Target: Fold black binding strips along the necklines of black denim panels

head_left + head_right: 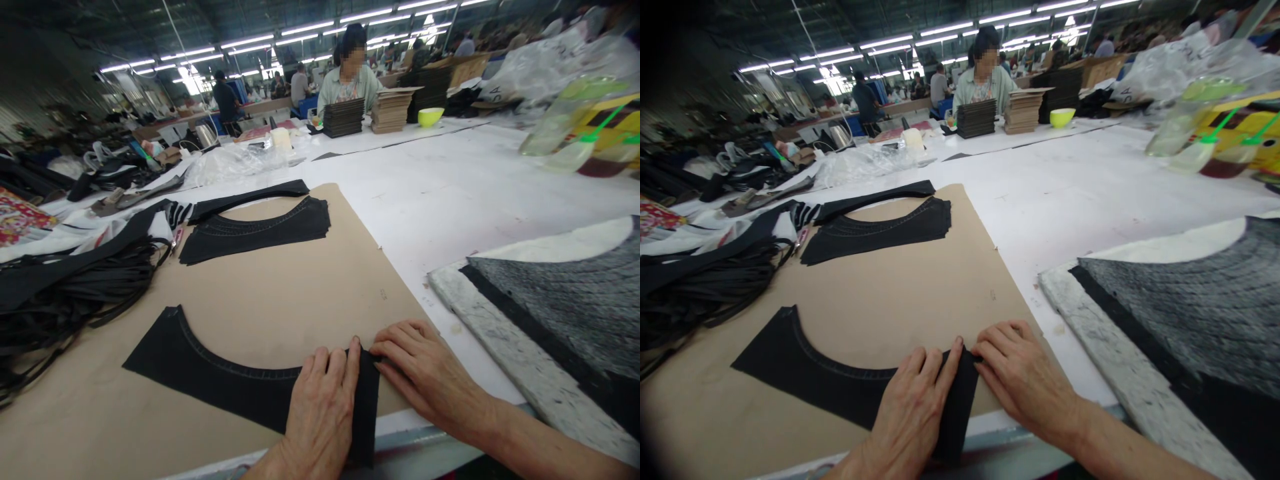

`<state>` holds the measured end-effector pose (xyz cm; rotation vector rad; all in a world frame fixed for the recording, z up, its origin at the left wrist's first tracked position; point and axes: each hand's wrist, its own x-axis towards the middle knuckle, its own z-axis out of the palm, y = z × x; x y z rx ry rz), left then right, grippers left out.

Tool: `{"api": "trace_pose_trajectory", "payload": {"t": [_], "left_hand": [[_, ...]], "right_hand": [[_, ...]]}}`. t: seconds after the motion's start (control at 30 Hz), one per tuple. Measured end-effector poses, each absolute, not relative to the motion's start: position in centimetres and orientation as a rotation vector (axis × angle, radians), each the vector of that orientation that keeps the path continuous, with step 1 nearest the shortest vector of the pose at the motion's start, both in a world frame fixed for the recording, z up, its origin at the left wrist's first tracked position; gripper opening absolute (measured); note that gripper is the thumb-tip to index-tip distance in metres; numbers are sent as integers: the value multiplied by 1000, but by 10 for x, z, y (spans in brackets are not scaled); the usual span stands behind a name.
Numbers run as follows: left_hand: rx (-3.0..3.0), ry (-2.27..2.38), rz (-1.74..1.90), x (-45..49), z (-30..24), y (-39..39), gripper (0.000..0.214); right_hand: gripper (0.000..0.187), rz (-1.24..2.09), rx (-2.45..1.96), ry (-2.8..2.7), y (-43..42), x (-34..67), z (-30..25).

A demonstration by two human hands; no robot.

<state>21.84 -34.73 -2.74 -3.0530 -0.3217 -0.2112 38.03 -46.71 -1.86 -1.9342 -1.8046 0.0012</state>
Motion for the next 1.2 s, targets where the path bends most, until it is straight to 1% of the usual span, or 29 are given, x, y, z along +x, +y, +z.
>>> {"api": "trace_pose_trajectory", "payload": {"t": [0.23, 0.47, 0.57, 0.63, 0.7, 0.77, 0.83, 0.93, 1.07, 1.2], "left_hand": [[-3017, -337, -161, 223, -25, -349, 61], [-2956, -298, -104, 228, -23, -356, 60], [-3039, -283, -92, 229, -21, -350, 61], [-3198, -373, -161, 225, -17, -341, 62], [-3353, -537, -340, 218, -12, -330, 60], [-3433, -639, -524, 208, -9, -323, 49], [-3455, -633, -573, 197, -9, -321, 40], [-3442, -546, -456, 184, -15, -325, 36], [-3361, -395, -377, 181, -26, -329, 41], [-3403, -417, -364, 181, -25, -331, 43]], "right_hand": [[15, -1, -1924, -1833, -467, 379, -18], [20, -117, -1904, -1927, -468, 376, -19], [21, -138, -1917, -1947, -468, 376, -21], [21, -83, -1923, -1936, -469, 377, -22], [19, 38, -1932, -1894, -470, 379, -22], [18, 170, -1943, -1796, -471, 382, -22], [18, 213, -1953, -1628, -472, 382, -21], [27, 159, -1936, -1520, -469, 374, -19], [48, 114, -1870, -1839, -457, 354, -18], [51, 47, -1952, -1949, -450, 346, -20]]}}
